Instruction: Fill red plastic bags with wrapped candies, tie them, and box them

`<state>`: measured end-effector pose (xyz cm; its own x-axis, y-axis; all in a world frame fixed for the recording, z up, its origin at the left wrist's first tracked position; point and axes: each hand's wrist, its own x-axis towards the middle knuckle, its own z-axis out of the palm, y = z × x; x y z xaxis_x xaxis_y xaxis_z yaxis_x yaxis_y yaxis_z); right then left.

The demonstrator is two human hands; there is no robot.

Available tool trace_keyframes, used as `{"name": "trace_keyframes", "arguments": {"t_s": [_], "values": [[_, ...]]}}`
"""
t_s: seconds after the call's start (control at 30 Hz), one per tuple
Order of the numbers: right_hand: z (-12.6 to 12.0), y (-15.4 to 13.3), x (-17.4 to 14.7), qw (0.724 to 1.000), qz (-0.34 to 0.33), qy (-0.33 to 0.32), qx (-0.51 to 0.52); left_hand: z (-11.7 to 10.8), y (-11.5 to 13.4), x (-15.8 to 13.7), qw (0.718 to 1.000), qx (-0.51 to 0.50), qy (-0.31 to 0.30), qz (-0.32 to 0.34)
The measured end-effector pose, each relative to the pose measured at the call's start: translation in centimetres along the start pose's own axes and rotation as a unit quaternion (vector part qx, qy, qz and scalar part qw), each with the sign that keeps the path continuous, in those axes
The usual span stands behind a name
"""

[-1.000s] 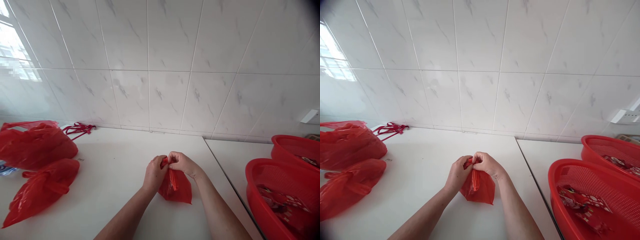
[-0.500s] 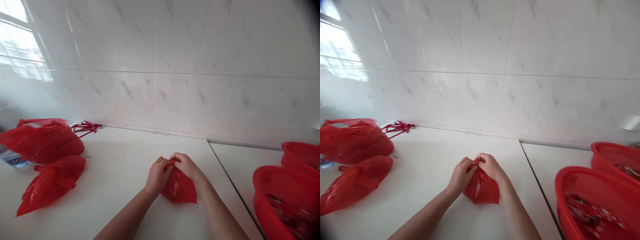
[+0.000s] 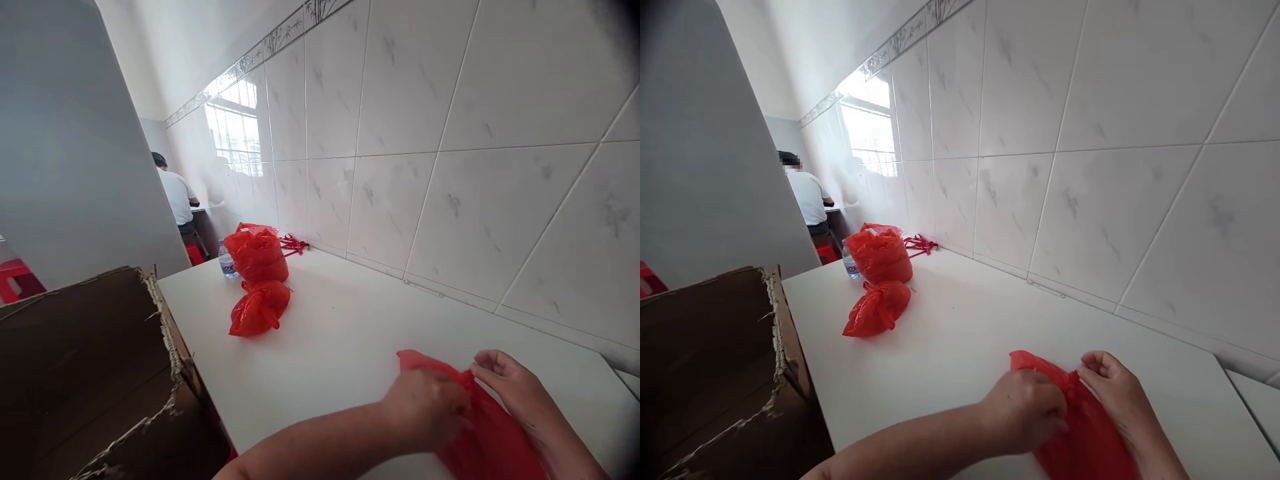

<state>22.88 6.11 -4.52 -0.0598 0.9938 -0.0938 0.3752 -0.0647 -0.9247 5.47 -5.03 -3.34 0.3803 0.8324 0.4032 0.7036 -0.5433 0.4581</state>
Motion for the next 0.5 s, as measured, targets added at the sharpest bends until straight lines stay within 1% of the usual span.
{"name": "trace_keyframes", "arguments": {"t_s": [0.07, 0.13, 0.17, 0.23, 0.27, 0.3, 0.33, 0.4, 0.5], "values": [[-0.3, 0.3, 0.0, 1.0, -0.016, 0.02, 0.001, -0.8, -0.2, 0.2, 0.999, 0.014, 0.021, -0.028], [-0.8, 1.1, 0.2, 0.997, -0.01, 0.061, 0.037, -1.3, -0.4, 0.5, 0.999, 0.021, 0.035, -0.02], [-1.2, 1.6, 0.3, 0.995, 0.006, 0.085, 0.056, -1.5, -0.5, 0.7, 1.0, 0.022, 0.021, -0.008], [-2.0, 2.9, 0.6, 0.987, 0.045, 0.125, 0.088, -2.1, -0.8, 0.9, 0.999, 0.027, -0.027, 0.001], [-2.4, 3.5, 0.8, 0.984, 0.063, 0.134, 0.096, -2.6, -0.9, 0.9, 0.999, 0.033, -0.038, -0.008], [-2.7, 4.1, 1.0, 0.983, 0.075, 0.136, 0.099, -3.4, -1.2, 0.8, 0.998, 0.042, -0.032, -0.026], [-3.0, 4.6, 1.2, 0.982, 0.079, 0.137, 0.101, -4.4, -1.4, 0.6, 0.997, 0.053, -0.011, -0.049], [-3.2, 5.2, 1.4, 0.982, 0.074, 0.136, 0.105, -7.0, -2.0, -0.3, 0.991, 0.073, 0.054, -0.097], [-3.1, 5.2, 1.3, 0.984, 0.063, 0.13, 0.105, -11.6, -3.5, -2.9, 0.968, 0.099, 0.151, -0.176]]}}
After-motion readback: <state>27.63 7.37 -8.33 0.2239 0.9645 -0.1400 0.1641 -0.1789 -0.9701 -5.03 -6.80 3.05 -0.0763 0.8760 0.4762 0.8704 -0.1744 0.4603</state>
